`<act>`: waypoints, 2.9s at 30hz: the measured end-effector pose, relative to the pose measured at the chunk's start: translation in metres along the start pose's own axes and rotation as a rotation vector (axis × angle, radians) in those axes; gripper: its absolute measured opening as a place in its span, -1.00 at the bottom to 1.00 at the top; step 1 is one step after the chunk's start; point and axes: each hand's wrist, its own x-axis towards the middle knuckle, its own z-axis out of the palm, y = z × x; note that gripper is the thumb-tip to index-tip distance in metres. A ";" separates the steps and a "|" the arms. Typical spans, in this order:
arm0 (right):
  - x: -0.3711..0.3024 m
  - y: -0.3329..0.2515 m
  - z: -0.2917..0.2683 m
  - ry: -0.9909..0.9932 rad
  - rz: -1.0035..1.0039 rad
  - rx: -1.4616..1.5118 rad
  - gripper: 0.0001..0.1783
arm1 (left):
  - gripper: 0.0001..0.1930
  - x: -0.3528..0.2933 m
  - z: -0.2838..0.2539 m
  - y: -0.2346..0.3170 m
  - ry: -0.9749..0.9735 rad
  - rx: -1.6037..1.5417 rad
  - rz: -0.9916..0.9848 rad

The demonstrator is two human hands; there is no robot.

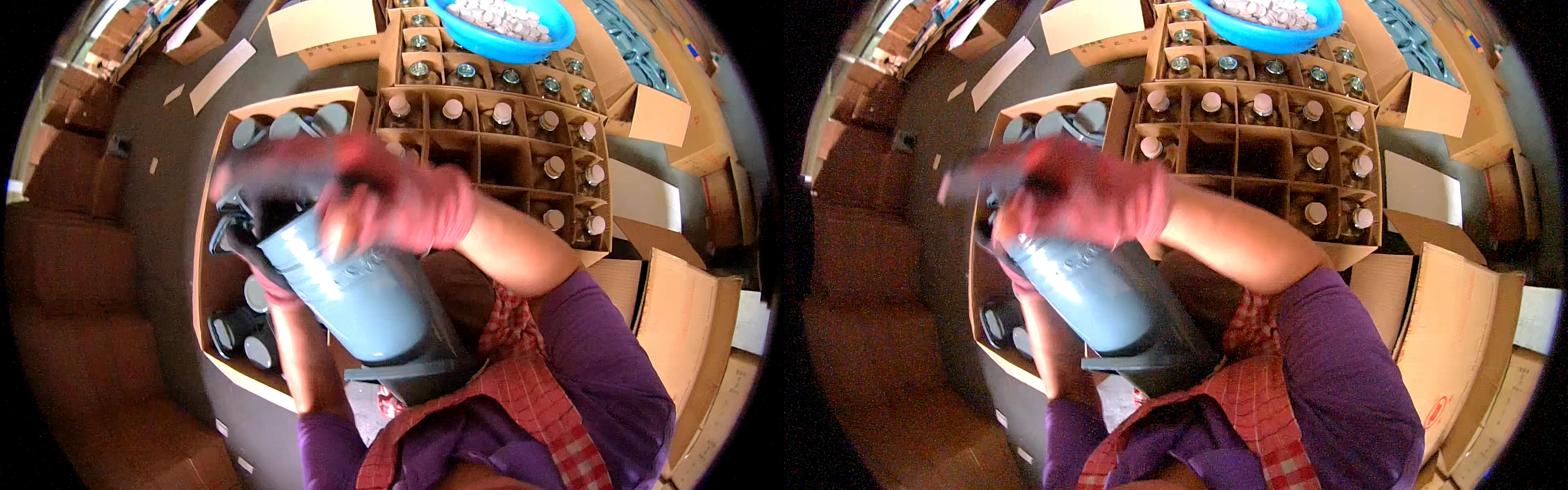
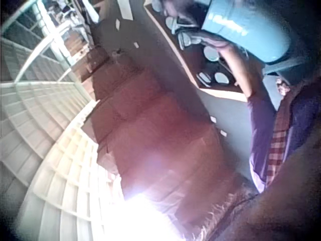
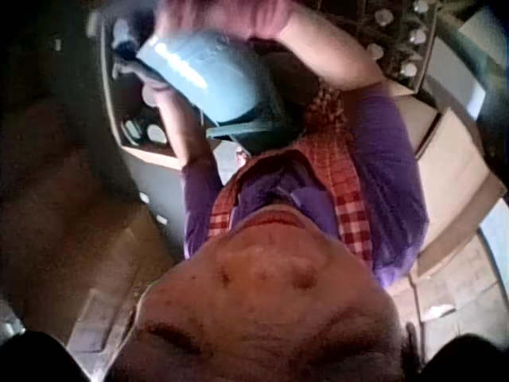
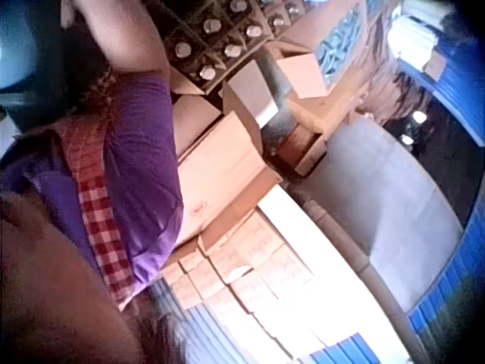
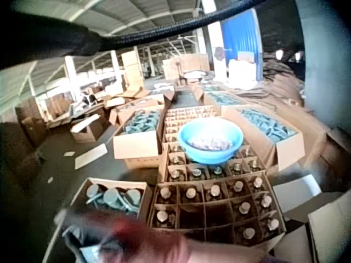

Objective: The person assembles thermoses by inserting glass liners and plastic interior components into blue shells, screws on caps, and places the finished items into cardboard boxes.

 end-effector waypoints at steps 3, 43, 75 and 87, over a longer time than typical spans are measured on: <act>-0.022 0.065 -0.008 -0.092 0.063 -0.294 -0.54 | -0.33 -0.017 -0.002 0.007 -0.042 0.107 -0.024; 0.062 -0.048 -0.056 -0.190 -0.384 -0.905 0.04 | -0.17 0.003 0.043 -0.088 -0.076 -0.518 -0.446; -0.026 0.039 -0.059 0.200 0.414 0.447 -0.59 | -0.35 0.004 0.019 -0.008 -0.177 0.367 0.379; -0.059 0.063 -0.035 0.457 0.286 0.324 -0.54 | -0.47 0.008 0.059 -0.009 -0.497 0.501 0.186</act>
